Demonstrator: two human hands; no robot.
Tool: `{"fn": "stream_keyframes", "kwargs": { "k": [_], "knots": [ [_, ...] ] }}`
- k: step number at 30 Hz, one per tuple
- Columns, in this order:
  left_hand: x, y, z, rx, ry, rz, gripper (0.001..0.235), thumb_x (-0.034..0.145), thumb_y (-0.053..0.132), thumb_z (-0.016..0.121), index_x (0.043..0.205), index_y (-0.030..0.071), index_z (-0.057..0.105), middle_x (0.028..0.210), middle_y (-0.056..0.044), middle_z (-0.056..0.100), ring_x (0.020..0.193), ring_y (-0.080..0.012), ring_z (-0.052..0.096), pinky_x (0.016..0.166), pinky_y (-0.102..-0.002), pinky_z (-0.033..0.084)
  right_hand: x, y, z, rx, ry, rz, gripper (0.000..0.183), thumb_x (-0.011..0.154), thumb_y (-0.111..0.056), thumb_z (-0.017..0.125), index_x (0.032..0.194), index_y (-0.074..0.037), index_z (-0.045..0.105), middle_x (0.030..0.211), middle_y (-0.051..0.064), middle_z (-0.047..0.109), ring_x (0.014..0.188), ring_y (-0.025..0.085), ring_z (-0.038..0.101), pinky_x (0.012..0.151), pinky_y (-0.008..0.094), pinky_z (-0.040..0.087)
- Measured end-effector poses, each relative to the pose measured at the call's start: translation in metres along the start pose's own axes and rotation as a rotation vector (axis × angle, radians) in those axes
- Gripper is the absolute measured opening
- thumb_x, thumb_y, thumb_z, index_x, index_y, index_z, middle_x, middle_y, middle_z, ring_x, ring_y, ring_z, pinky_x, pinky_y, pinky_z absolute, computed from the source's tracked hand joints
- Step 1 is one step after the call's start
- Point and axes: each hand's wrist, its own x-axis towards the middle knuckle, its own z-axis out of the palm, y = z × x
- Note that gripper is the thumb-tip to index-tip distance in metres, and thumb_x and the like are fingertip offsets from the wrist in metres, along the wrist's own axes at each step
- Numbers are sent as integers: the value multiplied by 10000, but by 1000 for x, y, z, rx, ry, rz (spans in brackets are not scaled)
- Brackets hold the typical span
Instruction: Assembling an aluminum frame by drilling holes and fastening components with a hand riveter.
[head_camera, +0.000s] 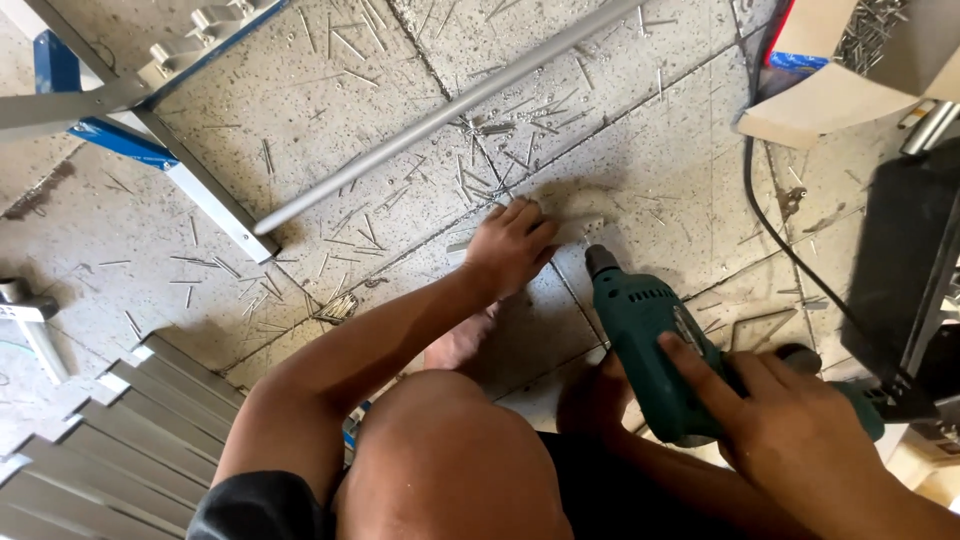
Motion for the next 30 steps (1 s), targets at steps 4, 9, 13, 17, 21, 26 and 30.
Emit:
{"fn": "stream_keyframes", "kwargs": {
  "k": [4, 9, 13, 17, 21, 26, 30],
  "knots": [
    [0, 1, 1, 56, -4, 27, 239, 906, 245, 715, 1083, 103, 641, 1103, -85, 582, 1083, -288, 575, 852, -385, 534, 2, 3, -5, 41, -49, 17, 1056, 604, -254, 751, 1564, -329, 317, 907, 1, 662, 703, 188, 718, 584, 326, 613],
    [2, 1, -3, 56, -33, 20, 249, 896, 241, 715, 1090, 99, 649, 1120, -101, 575, 1108, -292, 561, 863, -388, 520, 4, 4, -3, 29, 53, -74, 995, 631, -208, 724, 1557, -261, 362, 845, 22, 641, 645, 184, 685, 529, 312, 578],
    [1, 0, -1, 82, -77, -6, 276, 906, 280, 705, 1120, 114, 654, 1135, -96, 585, 1156, -301, 567, 896, -404, 518, 8, 5, -9, 14, 90, -77, 935, 648, -188, 714, 1529, -240, 405, 808, 15, 663, 570, 171, 700, 467, 300, 567],
    [4, 0, -2, 40, -56, -46, 258, 897, 264, 721, 1096, 114, 653, 1151, -89, 586, 1151, -286, 568, 913, -407, 526, 23, 8, 2, 101, 148, -126, 1036, 601, -200, 763, 1557, -153, 368, 818, 42, 647, 604, 192, 684, 501, 324, 546],
    [2, 5, -6, -68, 18, -60, 267, 815, 202, 786, 1030, 100, 664, 1061, -70, 585, 1064, -275, 591, 906, -410, 520, 17, 14, 4, 125, 57, 28, 1196, 539, -424, 839, 1594, -271, 297, 939, -8, 678, 724, 202, 719, 605, 349, 582],
    [2, 6, -5, -21, 45, -67, 285, 832, 242, 794, 1060, 114, 679, 1027, -40, 600, 1029, -242, 602, 899, -394, 522, 8, 17, 10, 281, 224, 42, 1020, 544, -210, 820, 1503, -225, 473, 1024, 36, 728, 767, 213, 726, 637, 355, 582],
    [2, 5, -5, 18, 37, -70, 270, 836, 248, 781, 1041, 117, 664, 1088, -77, 617, 1067, -274, 613, 898, -412, 531, -8, 16, 12, 229, 196, 96, 1021, 541, -230, 837, 1499, -253, 486, 964, 18, 736, 673, 184, 730, 569, 330, 588]
  ]
}}
